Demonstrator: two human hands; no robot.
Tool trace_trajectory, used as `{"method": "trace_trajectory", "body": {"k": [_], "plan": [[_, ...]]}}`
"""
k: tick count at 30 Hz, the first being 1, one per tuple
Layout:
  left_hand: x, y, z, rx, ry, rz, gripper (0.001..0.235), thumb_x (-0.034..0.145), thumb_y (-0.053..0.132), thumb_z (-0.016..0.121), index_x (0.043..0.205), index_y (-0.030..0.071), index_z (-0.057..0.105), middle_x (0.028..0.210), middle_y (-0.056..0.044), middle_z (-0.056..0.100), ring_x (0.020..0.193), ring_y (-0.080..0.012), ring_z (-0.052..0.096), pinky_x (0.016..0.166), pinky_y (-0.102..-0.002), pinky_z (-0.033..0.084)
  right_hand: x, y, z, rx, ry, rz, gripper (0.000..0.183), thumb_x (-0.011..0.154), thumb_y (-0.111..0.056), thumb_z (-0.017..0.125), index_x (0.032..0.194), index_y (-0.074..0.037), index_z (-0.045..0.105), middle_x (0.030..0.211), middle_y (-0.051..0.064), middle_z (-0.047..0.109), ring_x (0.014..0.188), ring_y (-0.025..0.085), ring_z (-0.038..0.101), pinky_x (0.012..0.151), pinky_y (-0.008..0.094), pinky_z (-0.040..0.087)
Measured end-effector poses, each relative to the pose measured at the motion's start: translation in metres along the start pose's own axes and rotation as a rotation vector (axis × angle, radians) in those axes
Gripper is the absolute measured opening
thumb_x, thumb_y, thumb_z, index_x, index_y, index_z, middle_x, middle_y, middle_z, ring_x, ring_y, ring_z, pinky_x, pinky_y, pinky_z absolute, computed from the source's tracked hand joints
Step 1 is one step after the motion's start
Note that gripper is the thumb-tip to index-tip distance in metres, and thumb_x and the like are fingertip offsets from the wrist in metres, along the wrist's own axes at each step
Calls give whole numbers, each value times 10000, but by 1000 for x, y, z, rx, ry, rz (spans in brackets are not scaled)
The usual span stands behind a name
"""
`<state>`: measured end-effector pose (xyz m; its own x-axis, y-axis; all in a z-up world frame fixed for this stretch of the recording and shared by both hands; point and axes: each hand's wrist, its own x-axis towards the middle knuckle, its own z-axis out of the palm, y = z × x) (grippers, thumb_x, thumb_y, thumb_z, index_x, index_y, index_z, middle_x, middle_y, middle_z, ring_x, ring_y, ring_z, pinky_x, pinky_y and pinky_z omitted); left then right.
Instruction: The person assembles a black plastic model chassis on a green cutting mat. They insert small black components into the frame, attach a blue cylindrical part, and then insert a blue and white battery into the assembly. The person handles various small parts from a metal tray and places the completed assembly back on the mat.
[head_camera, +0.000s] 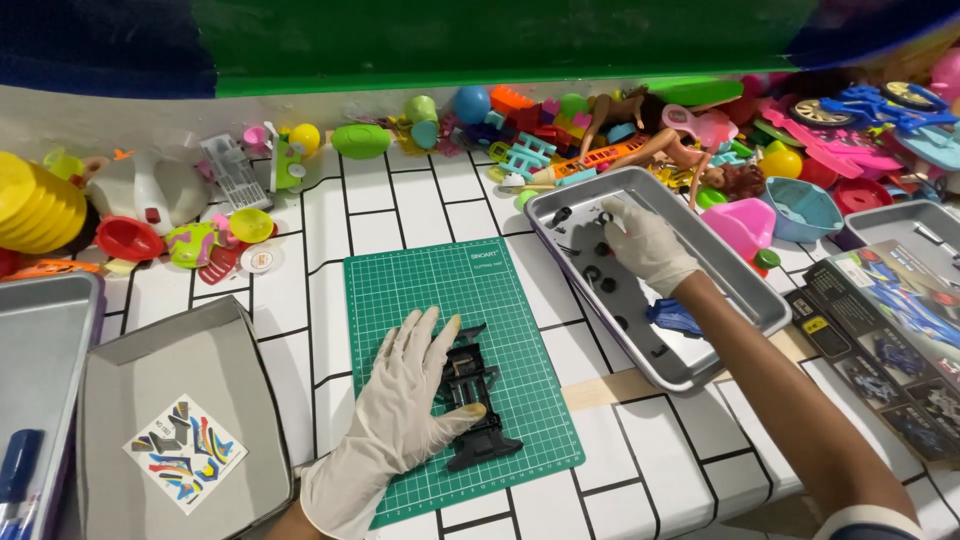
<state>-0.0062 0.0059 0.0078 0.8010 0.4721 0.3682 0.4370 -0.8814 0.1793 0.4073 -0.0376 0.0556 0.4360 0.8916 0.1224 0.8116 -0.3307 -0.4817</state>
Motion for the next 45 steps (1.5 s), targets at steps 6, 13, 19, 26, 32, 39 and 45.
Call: {"method": "trace_trajectory", "body": {"k": [6, 13, 19, 26, 32, 39, 45], "plan": [[2, 2, -3, -26, -39, -6, 1096, 856, 902, 112, 1650, 151, 189, 1677, -167, 223, 1547, -344, 176, 1236, -496, 115, 16, 3, 32, -5, -282, -231, 650, 1016, -202, 392, 1634, -251, 197, 1706, 133, 199, 1523, 389, 271, 1232, 571, 213], [1, 1, -5, -13, -57, -4, 1071, 879, 889, 108, 1654, 153, 177, 1675, -167, 224, 1543, -345, 176, 1233, -492, 117, 2, 1, 21, -101, -303, -235, 842, 982, -628, 274, 1644, -132, 114, 1688, 201, 171, 1575, 373, 101, 1252, 525, 118], [1, 0, 0, -6, -60, 5, 1070, 884, 893, 110, 1656, 154, 170, 1679, -158, 215, 1549, -324, 162, 1236, -486, 96, 24, 41, 25, -247, -228, -83, 805, 1006, -577, 252, 1634, -80, 166, 1707, 190, 121, 1577, 356, 106, 1257, 439, 99], [2, 2, -6, -61, -65, -28, 1063, 884, 882, 100, 1647, 148, 194, 1673, -164, 233, 1541, -340, 181, 1234, -495, 98, 59, 31, 14, -130, 29, 195, 363, 964, -199, 510, 1215, -197, 773, 1254, 101, 725, 1108, 363, 671, 971, 448, 528], [0, -1, 2, -21, -46, -51, 1036, 904, 870, 121, 1645, 151, 201, 1672, -155, 240, 1541, -338, 181, 1233, -499, 105, 63, 34, 19, -63, 34, 192, 298, 911, -144, 547, 1022, -165, 823, 1087, 89, 765, 971, 310, 696, 860, 414, 568], [-3, -3, 32, 112, 147, -138, 736, 1036, 607, 264, 1609, 149, 318, 1625, -75, 396, 1497, -273, 348, 1232, -466, 237, 25, -24, 14, 256, 257, -196, 130, 863, 0, 741, 922, -113, 767, 847, 16, 756, 765, 97, 683, 776, 223, 601], [0, -1, 6, -71, -58, -176, 721, 1057, 519, 304, 1632, 108, 159, 1549, -184, 363, 1483, -400, 327, 1202, -616, 201, -57, -133, 39, 386, 33, -509, 273, 814, 51, 669, 957, -128, 819, 837, 130, 781, 770, 247, 762, 768, 346, 619]]}}
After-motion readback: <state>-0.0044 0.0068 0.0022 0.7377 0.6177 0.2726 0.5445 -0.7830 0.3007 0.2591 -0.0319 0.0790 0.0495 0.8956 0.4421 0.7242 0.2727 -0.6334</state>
